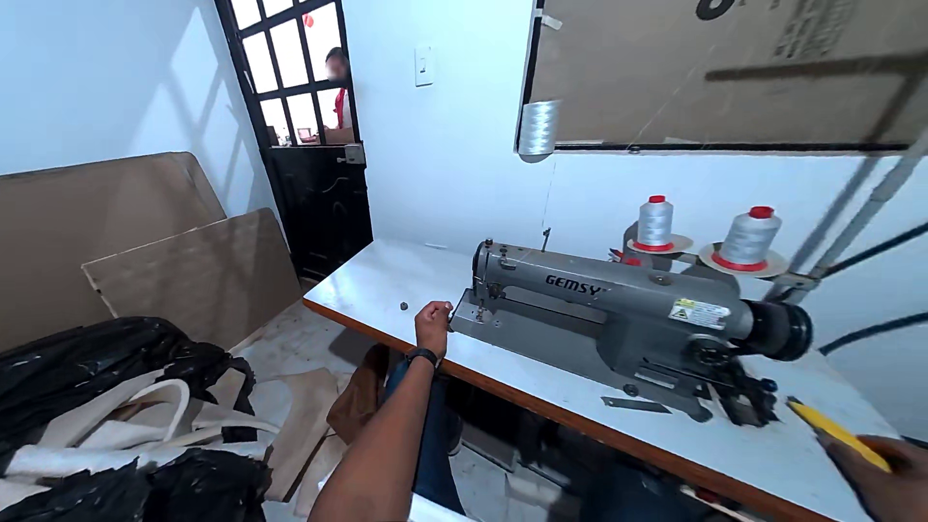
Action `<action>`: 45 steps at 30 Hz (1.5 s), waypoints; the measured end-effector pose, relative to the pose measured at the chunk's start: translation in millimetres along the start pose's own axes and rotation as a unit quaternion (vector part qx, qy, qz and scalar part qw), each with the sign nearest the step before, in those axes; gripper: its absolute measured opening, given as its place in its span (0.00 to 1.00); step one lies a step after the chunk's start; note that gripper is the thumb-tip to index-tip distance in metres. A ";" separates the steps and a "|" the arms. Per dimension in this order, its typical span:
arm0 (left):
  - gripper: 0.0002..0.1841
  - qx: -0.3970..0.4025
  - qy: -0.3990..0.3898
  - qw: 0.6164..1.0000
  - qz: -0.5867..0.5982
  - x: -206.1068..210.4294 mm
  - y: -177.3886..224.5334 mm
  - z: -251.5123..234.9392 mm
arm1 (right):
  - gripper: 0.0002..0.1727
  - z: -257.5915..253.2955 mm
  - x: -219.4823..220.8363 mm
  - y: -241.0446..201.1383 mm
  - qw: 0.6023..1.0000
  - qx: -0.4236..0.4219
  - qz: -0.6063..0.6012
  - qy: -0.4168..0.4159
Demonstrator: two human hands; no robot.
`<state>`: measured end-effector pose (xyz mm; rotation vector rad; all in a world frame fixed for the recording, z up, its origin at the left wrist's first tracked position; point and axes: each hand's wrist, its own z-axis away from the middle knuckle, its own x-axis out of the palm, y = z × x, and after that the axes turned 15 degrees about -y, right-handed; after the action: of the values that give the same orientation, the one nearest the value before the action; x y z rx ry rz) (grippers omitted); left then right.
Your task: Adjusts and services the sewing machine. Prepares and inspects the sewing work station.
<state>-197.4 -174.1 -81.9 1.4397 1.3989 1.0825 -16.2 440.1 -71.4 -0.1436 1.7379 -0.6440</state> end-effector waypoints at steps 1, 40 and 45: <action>0.14 0.002 0.000 1.000 -0.001 0.2 -0.6 -0.1 | 0.30 -2.1 1.1 3.6 1.000 -0.003 0.001 0.004; 0.12 0.002 -0.019 1.000 0.012 0.7 13.0 6.1 | 0.27 -5.2 7.1 10.8 1.000 -0.013 -0.015 0.024; 0.13 0.004 -0.019 1.000 0.015 -0.5 12.3 6.6 | 0.27 -6.6 9.3 13.1 0.999 -0.015 -0.009 0.026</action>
<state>-187.6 -174.9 -72.0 1.4854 1.3601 1.0639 -21.7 449.3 -84.9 -0.1647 1.7998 -0.6391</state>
